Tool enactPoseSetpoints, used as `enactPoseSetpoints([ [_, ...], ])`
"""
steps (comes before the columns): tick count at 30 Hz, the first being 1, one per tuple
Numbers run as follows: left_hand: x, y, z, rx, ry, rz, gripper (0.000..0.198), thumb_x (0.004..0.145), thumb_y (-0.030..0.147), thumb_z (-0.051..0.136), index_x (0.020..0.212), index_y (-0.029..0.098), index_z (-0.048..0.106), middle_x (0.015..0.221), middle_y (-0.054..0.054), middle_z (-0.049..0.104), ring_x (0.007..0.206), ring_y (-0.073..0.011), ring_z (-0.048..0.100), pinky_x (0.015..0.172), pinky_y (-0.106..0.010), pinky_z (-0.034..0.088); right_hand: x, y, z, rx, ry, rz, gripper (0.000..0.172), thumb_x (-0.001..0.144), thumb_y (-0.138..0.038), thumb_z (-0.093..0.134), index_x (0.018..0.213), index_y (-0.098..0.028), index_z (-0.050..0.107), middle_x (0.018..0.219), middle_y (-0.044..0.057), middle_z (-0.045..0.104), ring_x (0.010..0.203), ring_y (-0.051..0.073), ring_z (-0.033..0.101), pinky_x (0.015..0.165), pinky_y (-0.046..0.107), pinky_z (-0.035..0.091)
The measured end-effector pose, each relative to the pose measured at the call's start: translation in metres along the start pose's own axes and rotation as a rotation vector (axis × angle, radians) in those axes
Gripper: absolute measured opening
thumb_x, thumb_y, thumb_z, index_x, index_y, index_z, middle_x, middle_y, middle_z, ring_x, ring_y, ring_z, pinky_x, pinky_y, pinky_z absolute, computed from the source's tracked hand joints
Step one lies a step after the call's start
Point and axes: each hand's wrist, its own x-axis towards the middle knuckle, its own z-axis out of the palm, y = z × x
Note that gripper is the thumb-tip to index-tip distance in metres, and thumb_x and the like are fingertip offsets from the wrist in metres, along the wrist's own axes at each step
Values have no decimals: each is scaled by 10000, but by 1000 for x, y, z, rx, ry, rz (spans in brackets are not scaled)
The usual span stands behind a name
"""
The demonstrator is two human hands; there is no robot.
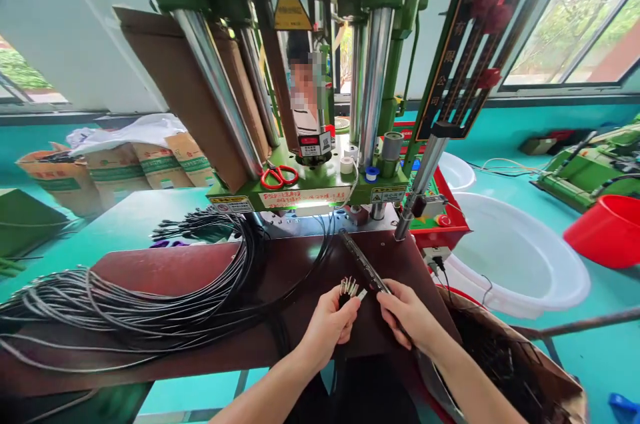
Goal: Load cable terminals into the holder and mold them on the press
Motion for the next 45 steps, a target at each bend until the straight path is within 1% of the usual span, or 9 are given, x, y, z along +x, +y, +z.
enactPoseSetpoints([
  [4,2,-4,13,103,-110,-1,314,688,442,634,764,183,474,424,120,309,321,-14,212,316,-165,124,-17,6,11,311,137,-71,449,839,-525,431,1134,-187,433,428,-111,426,218,41,297,221,129,218],
  [12,2,4,18,145,-170,-66,347,665,472,651,779,181,501,421,114,313,318,-15,198,325,-172,101,-15,14,6,365,123,-94,533,845,-523,447,1233,-157,435,413,-91,458,231,49,345,229,127,250],
  [21,6,-1,13,295,-135,73,237,701,393,615,764,165,602,435,68,394,403,-70,328,415,-204,250,-14,14,7,328,138,-118,562,841,-518,446,1246,-130,429,420,-86,460,239,57,357,236,146,250],
  [26,8,-4,13,299,-128,98,193,708,360,609,735,169,599,438,62,410,433,-80,355,443,-206,270,-15,11,9,173,149,-128,597,835,-538,424,1266,-124,413,403,-85,446,247,75,365,239,170,261],
  [29,9,-5,13,263,-105,79,209,716,364,600,686,163,552,433,67,402,398,-64,326,415,-202,247,-16,11,11,115,170,-154,578,844,-529,418,1261,-127,418,405,-88,434,251,67,355,245,168,263],
  [32,11,-2,9,177,-20,111,240,734,376,589,673,156,517,494,48,454,437,-63,376,431,-196,286,-17,12,12,217,188,-135,566,848,-522,429,1268,-144,403,446,-88,437,264,55,354,254,161,256],
  [35,14,1,5,27,49,125,251,770,399,555,716,161,498,490,67,408,450,-55,344,441,-188,296,-19,14,11,325,197,-119,588,848,-520,439,1303,-158,354,482,-92,438,279,47,350,266,157,258],
  [40,14,-1,11,-45,-82,-56,240,775,410,535,775,217,392,434,119,281,364,-46,195,358,-185,182,-21,17,8,312,170,-133,608,865,-503,425,1361,-187,273,490,-85,467,299,51,369,287,155,283],
  [45,13,-4,15,10,-181,-105,215,753,357,565,773,221,400,399,130,251,341,-39,146,340,-184,154,-21,19,6,270,99,-181,575,879,-479,410,1362,-189,298,474,-80,474,291,53,364,290,162,283],
])
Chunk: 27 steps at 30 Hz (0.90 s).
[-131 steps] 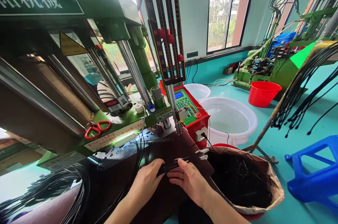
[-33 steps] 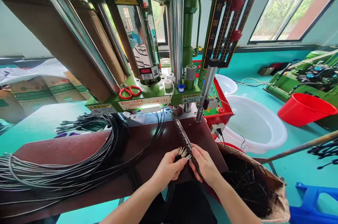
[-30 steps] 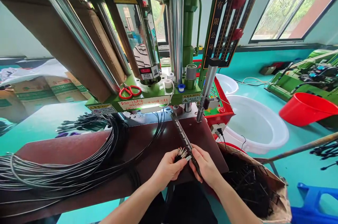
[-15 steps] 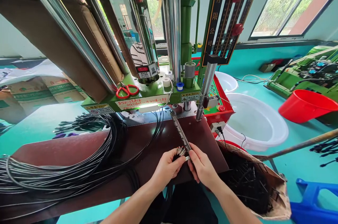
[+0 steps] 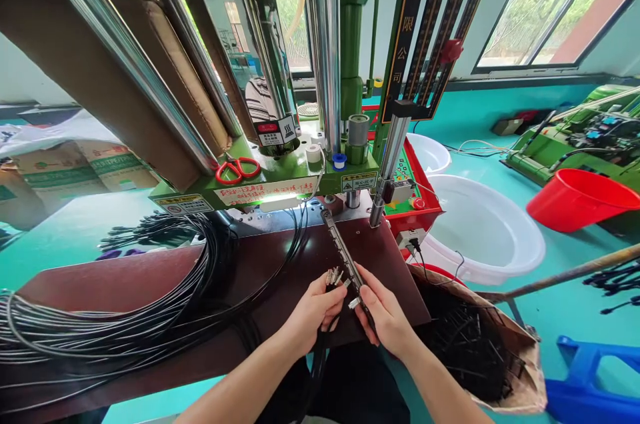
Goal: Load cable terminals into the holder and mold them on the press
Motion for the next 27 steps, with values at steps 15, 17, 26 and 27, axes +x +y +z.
enactPoseSetpoints([
  [15,-1,9,-3,66,90,73,258,711,347,606,660,196,403,405,106,313,358,-32,230,347,-175,161,4,-1,3,-135,-22,-27,575,881,-469,410,1361,-164,327,447,-85,411,322,54,326,293,161,257],
  [17,1,11,-7,39,166,196,248,739,361,590,673,182,431,475,79,380,413,-40,317,388,-173,255,4,-4,5,-70,32,5,579,870,-474,422,1348,-156,346,444,-84,419,294,44,310,282,156,215],
  [26,2,14,-19,-139,164,153,289,813,448,490,711,215,354,501,99,279,401,-37,181,372,-187,119,2,-7,3,85,81,88,607,838,-480,478,1343,-169,349,468,-73,453,276,30,314,291,147,198],
  [27,2,12,-17,-118,144,130,279,795,424,526,716,216,357,494,103,272,398,-36,180,371,-188,114,2,-6,2,82,71,91,612,839,-481,478,1349,-174,340,470,-73,456,280,30,317,293,147,205],
])
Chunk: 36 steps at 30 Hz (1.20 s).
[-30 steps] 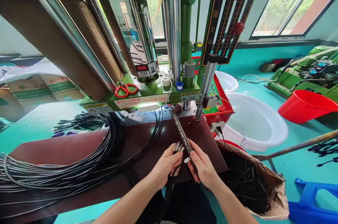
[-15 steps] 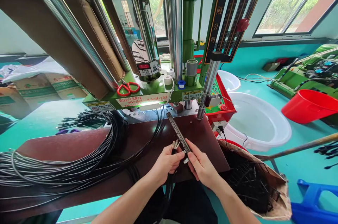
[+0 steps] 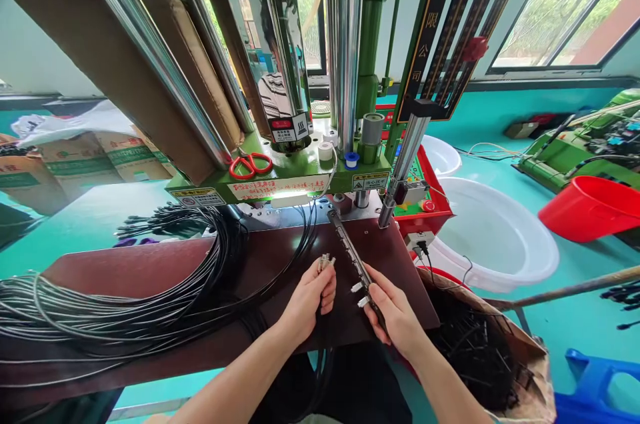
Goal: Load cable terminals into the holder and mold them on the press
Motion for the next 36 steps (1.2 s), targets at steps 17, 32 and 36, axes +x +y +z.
enactPoseSetpoints([
  [17,-1,-2,5,110,-15,-50,332,636,367,686,617,184,411,398,127,256,339,-7,166,356,-193,85,3,3,-2,-264,-117,-71,621,857,-503,427,1367,-163,329,433,-94,379,307,51,299,293,167,260],
  [32,6,3,-2,105,141,101,336,766,504,520,733,215,352,530,92,419,392,-36,301,361,-156,212,-3,2,-2,68,-4,-6,598,815,-464,530,1335,-205,387,446,-67,443,276,30,308,298,142,205],
  [36,3,5,-4,12,39,63,299,707,416,628,817,171,499,604,52,509,411,-27,326,399,-175,267,-2,4,-3,66,-14,-14,601,823,-463,521,1344,-206,370,453,-67,446,278,35,305,298,151,205],
])
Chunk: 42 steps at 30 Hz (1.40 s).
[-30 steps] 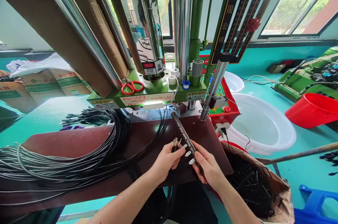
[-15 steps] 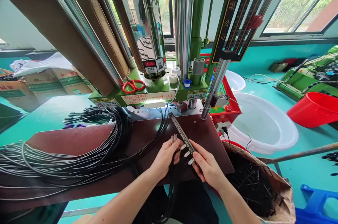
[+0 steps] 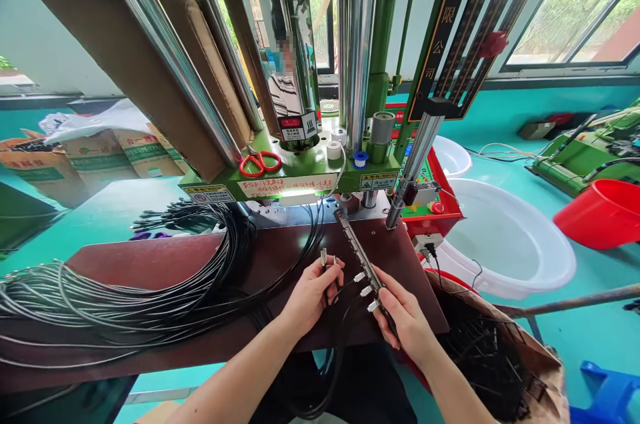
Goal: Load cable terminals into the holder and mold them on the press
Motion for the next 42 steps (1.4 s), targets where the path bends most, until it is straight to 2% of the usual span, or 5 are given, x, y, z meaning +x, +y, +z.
enactPoseSetpoints([
  [5,0,3,-5,52,-13,-25,400,721,463,601,941,129,589,524,41,509,365,-28,302,375,-184,224,-1,2,-1,-29,-1,-21,604,838,-457,499,1357,-188,346,456,-71,432,283,38,293,299,160,195],
  [12,-4,16,-4,426,-187,-191,268,713,449,583,764,195,513,407,99,353,356,-52,316,337,-158,138,-2,3,-3,-197,-75,-50,626,853,-489,456,1367,-153,334,471,-67,436,316,51,320,319,182,236],
  [17,-8,17,-1,374,-151,-130,264,734,422,550,665,201,423,433,89,377,350,-42,317,345,-167,144,-5,2,1,-200,-16,-56,636,841,-490,467,1358,-136,354,461,-68,422,320,50,293,319,184,221],
  [30,-4,15,-11,137,-344,-414,350,684,480,607,623,151,503,509,29,492,322,2,175,357,-211,42,-5,6,2,-236,-25,-113,616,843,-490,451,1337,-129,390,456,-70,406,321,51,284,304,175,208],
  [42,-26,17,1,846,-228,40,222,592,132,569,720,208,404,633,51,452,553,-94,387,487,-218,282,-5,3,6,-276,-28,-113,585,881,-465,408,1343,-110,349,447,-89,365,337,51,289,326,188,229],
])
